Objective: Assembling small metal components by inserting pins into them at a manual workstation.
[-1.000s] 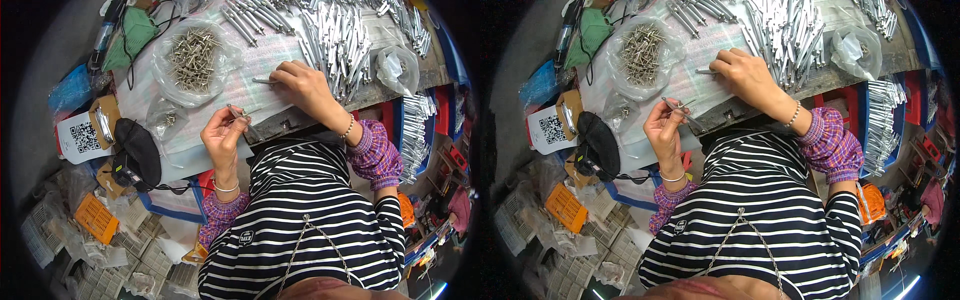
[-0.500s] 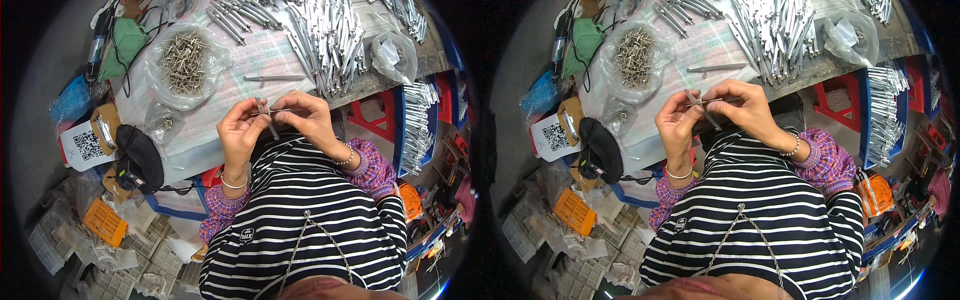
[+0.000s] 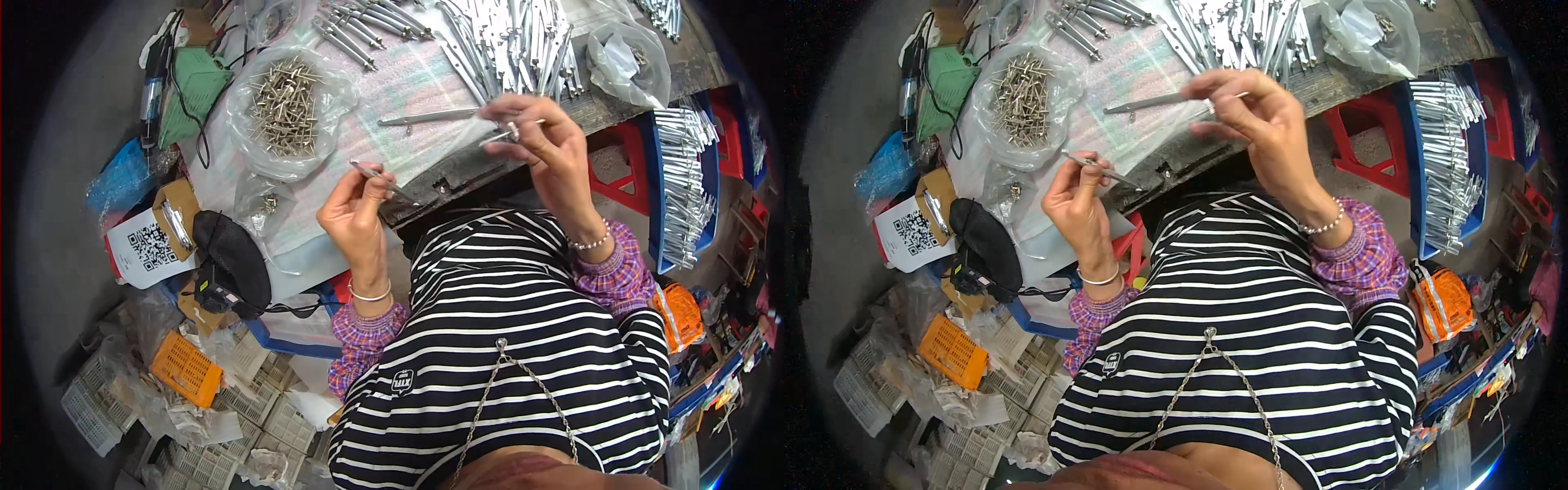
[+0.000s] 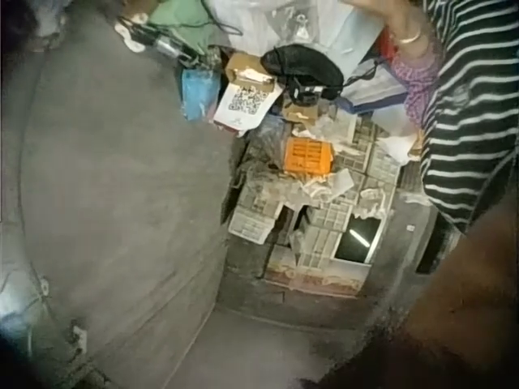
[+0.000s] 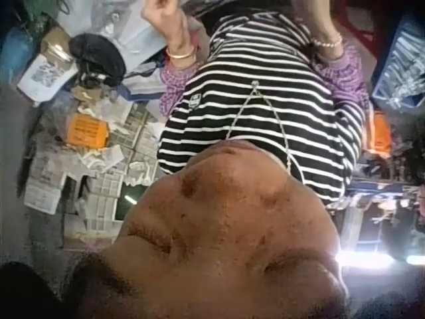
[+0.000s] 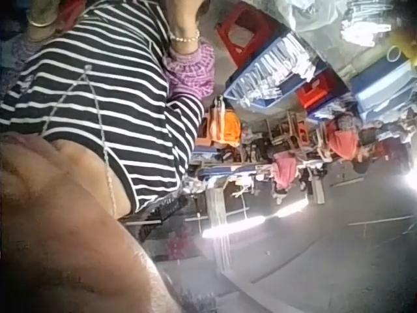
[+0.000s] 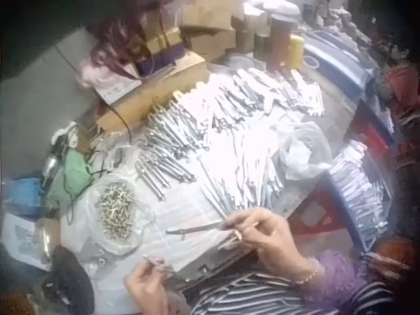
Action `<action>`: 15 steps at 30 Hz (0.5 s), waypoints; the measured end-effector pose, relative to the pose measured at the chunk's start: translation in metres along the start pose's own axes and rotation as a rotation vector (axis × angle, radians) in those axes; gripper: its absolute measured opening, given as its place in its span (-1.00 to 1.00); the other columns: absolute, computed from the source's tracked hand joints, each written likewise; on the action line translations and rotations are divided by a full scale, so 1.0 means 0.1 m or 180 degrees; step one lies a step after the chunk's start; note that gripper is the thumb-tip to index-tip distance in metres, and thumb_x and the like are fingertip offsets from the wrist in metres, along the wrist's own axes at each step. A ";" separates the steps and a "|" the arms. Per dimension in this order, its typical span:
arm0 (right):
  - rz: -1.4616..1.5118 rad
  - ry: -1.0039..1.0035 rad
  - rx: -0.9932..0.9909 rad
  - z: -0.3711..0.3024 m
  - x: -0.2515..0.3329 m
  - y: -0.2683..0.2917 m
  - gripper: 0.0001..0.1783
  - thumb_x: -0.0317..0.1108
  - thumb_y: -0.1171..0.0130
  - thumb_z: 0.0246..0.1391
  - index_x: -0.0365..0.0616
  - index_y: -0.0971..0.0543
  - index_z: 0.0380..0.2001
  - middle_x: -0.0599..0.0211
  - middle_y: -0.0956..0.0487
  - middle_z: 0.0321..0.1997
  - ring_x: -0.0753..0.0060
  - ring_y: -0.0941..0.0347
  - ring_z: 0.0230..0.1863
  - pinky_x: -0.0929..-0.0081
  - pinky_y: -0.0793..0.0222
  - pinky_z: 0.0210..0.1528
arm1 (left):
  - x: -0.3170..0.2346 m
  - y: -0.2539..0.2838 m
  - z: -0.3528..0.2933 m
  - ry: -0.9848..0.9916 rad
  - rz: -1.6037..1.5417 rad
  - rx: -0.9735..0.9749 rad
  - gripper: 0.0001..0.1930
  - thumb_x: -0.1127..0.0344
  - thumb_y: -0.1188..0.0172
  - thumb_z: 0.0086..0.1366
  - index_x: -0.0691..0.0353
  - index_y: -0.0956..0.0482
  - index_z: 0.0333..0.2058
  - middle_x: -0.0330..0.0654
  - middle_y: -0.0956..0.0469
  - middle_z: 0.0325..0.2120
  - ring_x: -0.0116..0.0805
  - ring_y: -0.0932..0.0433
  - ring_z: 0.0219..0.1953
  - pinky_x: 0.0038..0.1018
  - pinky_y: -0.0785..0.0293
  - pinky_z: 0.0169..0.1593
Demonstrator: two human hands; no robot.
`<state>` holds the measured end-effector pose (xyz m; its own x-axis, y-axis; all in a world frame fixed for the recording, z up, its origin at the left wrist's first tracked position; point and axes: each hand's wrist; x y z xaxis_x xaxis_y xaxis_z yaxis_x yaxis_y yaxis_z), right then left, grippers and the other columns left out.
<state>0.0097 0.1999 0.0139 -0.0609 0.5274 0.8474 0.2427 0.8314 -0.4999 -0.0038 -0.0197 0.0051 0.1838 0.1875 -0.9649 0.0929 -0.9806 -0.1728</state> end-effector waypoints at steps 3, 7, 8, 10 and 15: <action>0.0629 -0.1307 0.0881 -0.01 -0.04 0.04 -0.83 -0.32 -0.04 0.08 -0.20 -0.38 -0.45 -0.04 -0.50 -0.18 0.16 -0.52 -0.21 0.43 -0.57 -0.28 | -0.03 -0.16 -0.06 0.0030 -0.0066 0.0235 -0.86 0.53 -0.20 0.09 0.43 -0.53 -0.33 -0.14 -0.53 -0.49 -0.46 -0.51 -0.46 -0.65 -0.41 -0.42; 0.1345 -0.2095 0.1015 -0.06 -0.08 0.02 -0.78 -0.28 -0.05 0.09 -0.25 -0.42 -0.35 0.08 -0.52 -0.35 0.26 -0.55 -0.33 0.51 -0.58 -0.35 | -0.03 -0.22 -0.08 0.0071 -0.0021 0.0486 -0.85 0.50 -0.19 0.10 0.41 -0.53 -0.33 -0.13 -0.53 -0.49 -0.42 -0.50 -0.44 -0.64 -0.39 -0.42; 0.1188 -0.2176 0.0941 -0.06 -0.06 0.00 -0.76 -0.27 -0.04 0.10 -0.26 -0.42 -0.31 0.14 -0.51 -0.38 0.37 -0.52 -0.41 0.61 -0.53 -0.43 | -0.04 -0.22 -0.08 0.0084 0.0038 0.0568 -0.83 0.45 -0.20 0.11 0.40 -0.52 -0.32 -0.12 -0.52 -0.48 -0.39 -0.50 -0.42 -0.63 -0.36 -0.42; 0.1032 -0.2250 0.0858 -0.07 -0.06 0.01 -0.73 -0.26 -0.04 0.11 -0.28 -0.43 -0.28 0.19 -0.50 -0.42 0.48 -0.50 -0.49 0.70 -0.49 -0.52 | -0.02 -0.21 -0.09 0.0076 0.0055 0.0580 -0.83 0.45 -0.20 0.11 0.40 -0.52 -0.32 -0.12 -0.52 -0.48 -0.39 -0.50 -0.43 -0.64 -0.37 -0.42; 0.0397 -0.1999 0.0797 -0.09 -0.09 0.03 -0.77 -0.35 -0.14 0.04 -0.26 -0.45 -0.27 0.34 -0.49 -0.49 0.74 -0.30 -0.64 0.86 -0.11 -0.70 | 0.01 -0.23 -0.10 0.0118 -0.0060 0.0510 -0.88 0.58 -0.19 0.07 0.41 -0.55 -0.37 -0.14 -0.54 -0.51 -0.49 -0.50 -0.46 -0.66 -0.41 -0.42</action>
<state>0.0192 0.1958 0.0063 -0.6152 0.5605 0.5544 0.0578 0.7334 -0.6774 0.0038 0.0040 0.0097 0.2197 0.2051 -0.9538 -0.0601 -0.9730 -0.2230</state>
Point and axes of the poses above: each hand's wrist, its own z-axis towards the middle knuckle, its own y-axis out of the back of the hand, x = y × z
